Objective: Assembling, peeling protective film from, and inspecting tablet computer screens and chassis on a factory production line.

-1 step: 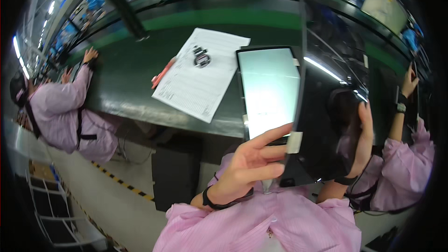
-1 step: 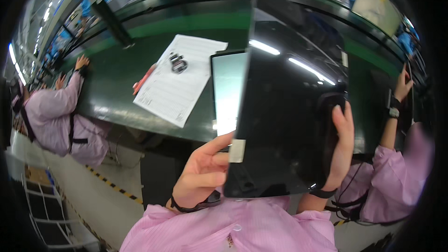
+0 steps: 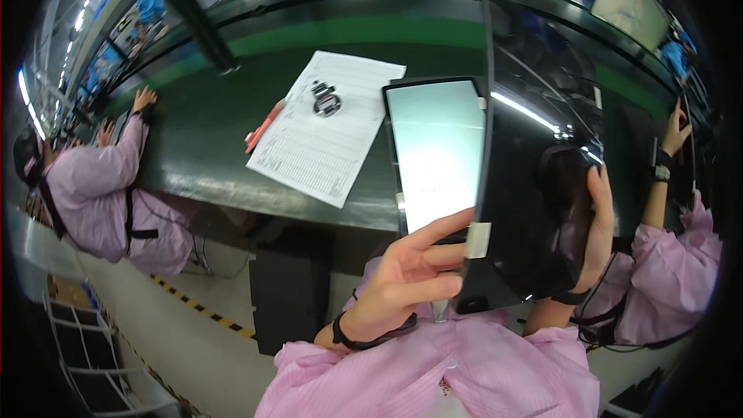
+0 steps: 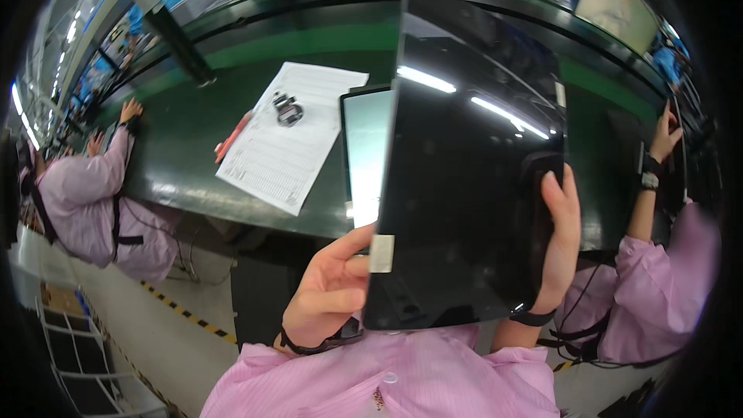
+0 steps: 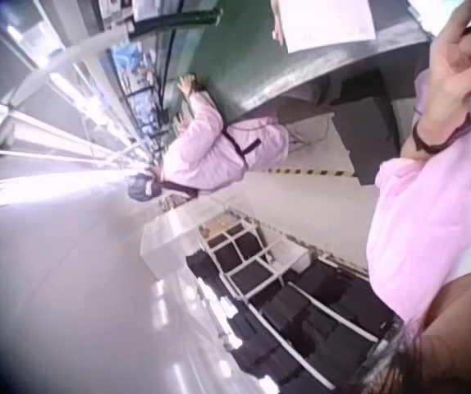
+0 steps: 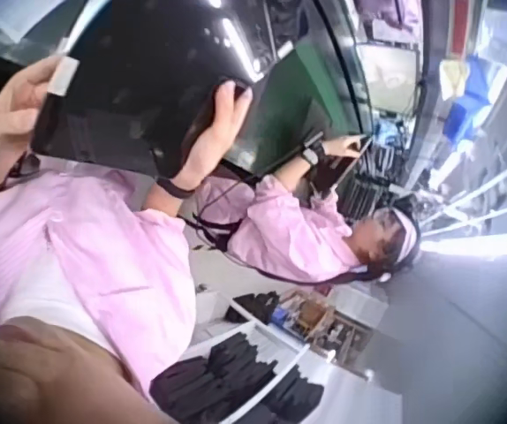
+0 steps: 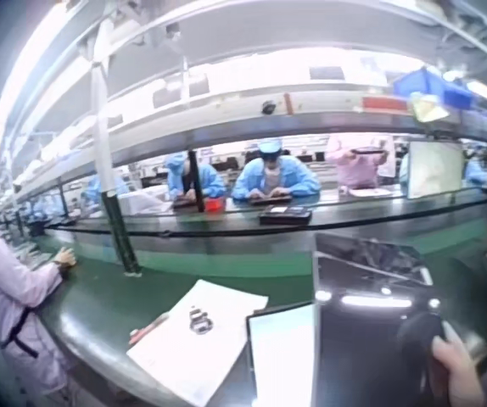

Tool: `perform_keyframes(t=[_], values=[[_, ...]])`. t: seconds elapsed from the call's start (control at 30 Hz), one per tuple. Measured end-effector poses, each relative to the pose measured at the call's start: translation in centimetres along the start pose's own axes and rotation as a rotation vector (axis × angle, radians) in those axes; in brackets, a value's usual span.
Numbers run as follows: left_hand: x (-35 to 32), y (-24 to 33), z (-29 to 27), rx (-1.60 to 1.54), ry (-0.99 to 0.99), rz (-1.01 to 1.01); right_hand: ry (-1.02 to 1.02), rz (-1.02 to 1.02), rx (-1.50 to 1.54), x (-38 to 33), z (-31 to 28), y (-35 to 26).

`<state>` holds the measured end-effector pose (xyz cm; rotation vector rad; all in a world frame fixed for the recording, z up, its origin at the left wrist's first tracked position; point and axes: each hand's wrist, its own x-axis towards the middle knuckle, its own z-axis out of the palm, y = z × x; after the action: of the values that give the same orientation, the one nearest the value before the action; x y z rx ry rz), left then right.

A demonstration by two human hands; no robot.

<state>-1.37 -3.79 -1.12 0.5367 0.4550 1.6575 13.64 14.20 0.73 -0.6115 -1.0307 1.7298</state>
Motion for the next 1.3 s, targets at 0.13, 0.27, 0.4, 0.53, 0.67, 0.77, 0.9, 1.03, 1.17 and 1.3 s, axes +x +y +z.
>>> perform_keyframes(t=[0.13, 0.27, 0.4, 0.53, 0.67, 0.77, 0.9, 1.03, 1.17, 1.3], values=[[-0.2, -0.8, -1.2, 0.026, -0.093, 0.052, 0.063, -0.045, 0.032, -0.3, 0.9, -0.7], [-0.5, -1.3, -1.3, -0.029, -0.078, 0.037, 0.021, -0.060, 0.056, -0.3, -0.1, -0.5], [-0.1, -1.4, -1.2, -0.042, -0.082, 0.022, 0.040, -0.043, 0.092, -0.2, -0.1, -0.7], [0.1, -1.3, -1.7, -0.047, -0.133, 0.033, 0.029, -0.049, 0.079, -0.1, -0.2, -1.0], [0.4, -1.3, -1.8, -0.052, -0.099, 0.020, 0.035, -0.056, 0.064, 0.3, -0.5, -1.0], [0.6, -1.3, -1.8, -0.106, -0.110, 0.002, 0.029, -0.061, 0.031, 0.5, -0.8, -1.0], [1.0, -1.1, -1.6, -0.121, -0.132, -0.017, 0.041, -0.065, -0.035, 0.7, -1.0, -0.9], [0.8, -0.9, -1.1, -0.003, 0.003, -0.057, 0.005, -0.077, -0.063, 1.0, -1.7, -1.0], [0.7, -1.2, -0.8, 0.032, 0.089, -0.041, 0.015, -0.055, -0.036, 1.2, -1.8, -0.6], [0.9, -1.4, -0.7, 0.036, 0.115, -0.032, 0.012, -0.051, -0.029, 1.0, -2.0, -0.8]])
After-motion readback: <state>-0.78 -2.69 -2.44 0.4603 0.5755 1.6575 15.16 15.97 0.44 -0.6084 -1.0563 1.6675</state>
